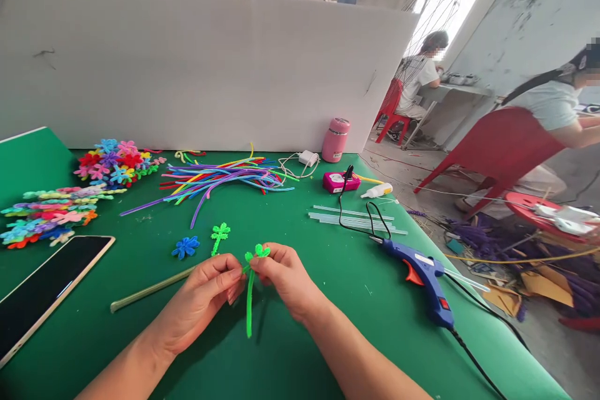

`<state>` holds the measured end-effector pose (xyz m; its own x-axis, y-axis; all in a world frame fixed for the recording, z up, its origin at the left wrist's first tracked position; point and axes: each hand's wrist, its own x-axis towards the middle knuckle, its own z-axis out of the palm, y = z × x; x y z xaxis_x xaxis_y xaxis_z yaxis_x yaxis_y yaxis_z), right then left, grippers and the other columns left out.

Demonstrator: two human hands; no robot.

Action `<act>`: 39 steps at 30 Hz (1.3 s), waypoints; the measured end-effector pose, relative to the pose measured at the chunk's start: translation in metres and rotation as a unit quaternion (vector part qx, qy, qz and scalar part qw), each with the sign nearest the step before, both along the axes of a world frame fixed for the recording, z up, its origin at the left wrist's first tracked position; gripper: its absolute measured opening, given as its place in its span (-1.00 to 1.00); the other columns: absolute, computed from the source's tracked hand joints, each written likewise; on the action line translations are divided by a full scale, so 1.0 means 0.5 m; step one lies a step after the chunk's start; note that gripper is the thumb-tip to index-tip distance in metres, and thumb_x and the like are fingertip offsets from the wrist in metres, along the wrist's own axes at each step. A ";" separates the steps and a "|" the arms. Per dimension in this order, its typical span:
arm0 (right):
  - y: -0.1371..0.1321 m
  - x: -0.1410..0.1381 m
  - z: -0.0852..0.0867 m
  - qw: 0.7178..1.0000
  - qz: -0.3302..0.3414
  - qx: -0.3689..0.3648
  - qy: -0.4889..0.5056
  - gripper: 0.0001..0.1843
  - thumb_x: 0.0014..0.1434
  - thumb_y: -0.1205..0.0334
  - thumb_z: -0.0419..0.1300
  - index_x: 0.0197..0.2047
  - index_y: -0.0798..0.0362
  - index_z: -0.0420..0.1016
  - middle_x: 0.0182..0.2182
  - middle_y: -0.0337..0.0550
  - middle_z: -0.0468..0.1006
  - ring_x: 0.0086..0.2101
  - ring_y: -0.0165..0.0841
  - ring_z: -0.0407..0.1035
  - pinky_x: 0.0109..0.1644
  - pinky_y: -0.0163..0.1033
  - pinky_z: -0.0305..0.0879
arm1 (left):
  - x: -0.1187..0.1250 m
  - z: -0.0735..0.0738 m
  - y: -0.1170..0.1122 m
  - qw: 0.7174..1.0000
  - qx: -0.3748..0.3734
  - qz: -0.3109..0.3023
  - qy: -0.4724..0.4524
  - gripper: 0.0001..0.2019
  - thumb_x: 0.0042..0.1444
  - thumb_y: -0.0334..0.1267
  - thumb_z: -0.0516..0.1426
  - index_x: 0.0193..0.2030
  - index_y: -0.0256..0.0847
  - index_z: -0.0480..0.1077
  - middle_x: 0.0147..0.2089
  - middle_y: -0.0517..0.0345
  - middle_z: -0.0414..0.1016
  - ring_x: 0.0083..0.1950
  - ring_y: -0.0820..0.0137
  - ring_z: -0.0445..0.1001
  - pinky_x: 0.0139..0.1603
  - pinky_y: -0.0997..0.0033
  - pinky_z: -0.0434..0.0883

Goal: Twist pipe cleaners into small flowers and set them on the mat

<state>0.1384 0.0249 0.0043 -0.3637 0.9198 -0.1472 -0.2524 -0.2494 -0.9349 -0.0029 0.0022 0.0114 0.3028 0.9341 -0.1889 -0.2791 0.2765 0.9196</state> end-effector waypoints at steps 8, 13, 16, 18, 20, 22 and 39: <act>0.011 0.008 0.004 0.994 -0.078 0.049 -0.057 -0.66 -0.06 -0.01 0.20 -0.53 0.12 0.29 -0.64 -0.37 0.14 -0.60 -0.56 -0.05 -0.54 -0.39 -0.12 | 0.008 -0.007 -0.003 1.000 -0.019 0.022 -0.010 -0.82 -0.04 -0.25 0.14 -0.57 -0.25 0.30 -0.60 0.28 0.19 -0.51 0.51 0.16 -0.46 0.50 0.15; 0.006 0.001 -0.005 0.994 -0.028 0.091 -0.046 -0.69 -0.02 0.02 0.19 -0.50 0.13 0.34 -0.63 -0.34 0.24 -0.58 -0.54 0.10 -0.48 -0.38 0.01 | 0.010 -0.010 -0.005 1.000 -0.009 0.007 0.017 -0.78 -0.02 -0.16 0.13 -0.53 -0.27 0.40 -0.57 0.23 0.24 -0.47 0.48 0.17 -0.42 0.47 0.18; 0.005 -0.002 -0.005 0.993 -0.022 0.103 -0.045 -0.70 -0.03 0.03 0.20 -0.46 0.13 0.36 -0.60 -0.33 0.29 -0.57 -0.53 0.14 -0.46 -0.37 0.07 | 0.010 -0.012 -0.004 0.999 0.008 0.006 0.053 -0.78 -0.05 -0.16 0.15 -0.53 -0.28 0.41 -0.59 0.25 0.23 -0.49 0.50 0.15 -0.45 0.48 0.15; 0.004 -0.003 -0.004 0.993 -0.023 0.099 -0.059 -0.69 -0.03 0.01 0.19 -0.46 0.13 0.34 -0.61 -0.33 0.29 -0.57 -0.52 0.15 -0.47 -0.37 0.06 | 0.011 -0.012 -0.004 0.999 0.013 0.012 0.050 -0.79 -0.04 -0.16 0.14 -0.53 -0.27 0.41 -0.57 0.24 0.23 -0.49 0.50 0.15 -0.45 0.49 0.15; 0.004 -0.003 -0.005 0.991 -0.025 0.102 -0.079 -0.66 -0.02 -0.01 0.17 -0.51 0.12 0.30 -0.64 -0.33 0.28 -0.58 -0.52 0.13 -0.48 -0.37 0.04 | 0.012 -0.014 -0.004 0.999 0.012 0.019 0.048 -0.80 -0.05 -0.16 0.14 -0.53 -0.27 0.40 -0.56 0.24 0.24 -0.49 0.50 0.15 -0.46 0.49 0.15; 0.004 -0.003 -0.009 0.988 -0.030 0.115 -0.100 -0.63 -0.01 -0.02 0.15 -0.57 0.11 0.25 -0.67 -0.34 0.26 -0.60 -0.53 0.09 -0.51 -0.37 0.00 | 0.014 -0.017 -0.004 0.997 0.022 0.021 0.068 -0.78 -0.06 -0.16 0.15 -0.57 -0.27 0.36 -0.59 0.25 0.21 -0.51 0.50 0.14 -0.48 0.49 0.14; 0.016 0.019 -0.005 0.967 0.027 0.142 -0.210 -0.69 -0.02 0.07 0.17 -0.60 0.11 0.27 -0.71 -0.38 0.21 -0.65 -0.56 -0.01 -0.61 -0.39 -0.13 | 0.025 -0.027 -0.012 0.988 0.030 0.022 0.152 -0.70 -0.05 -0.14 0.13 -0.66 -0.25 0.26 -0.65 0.29 0.13 -0.56 0.52 0.07 -0.55 0.50 0.06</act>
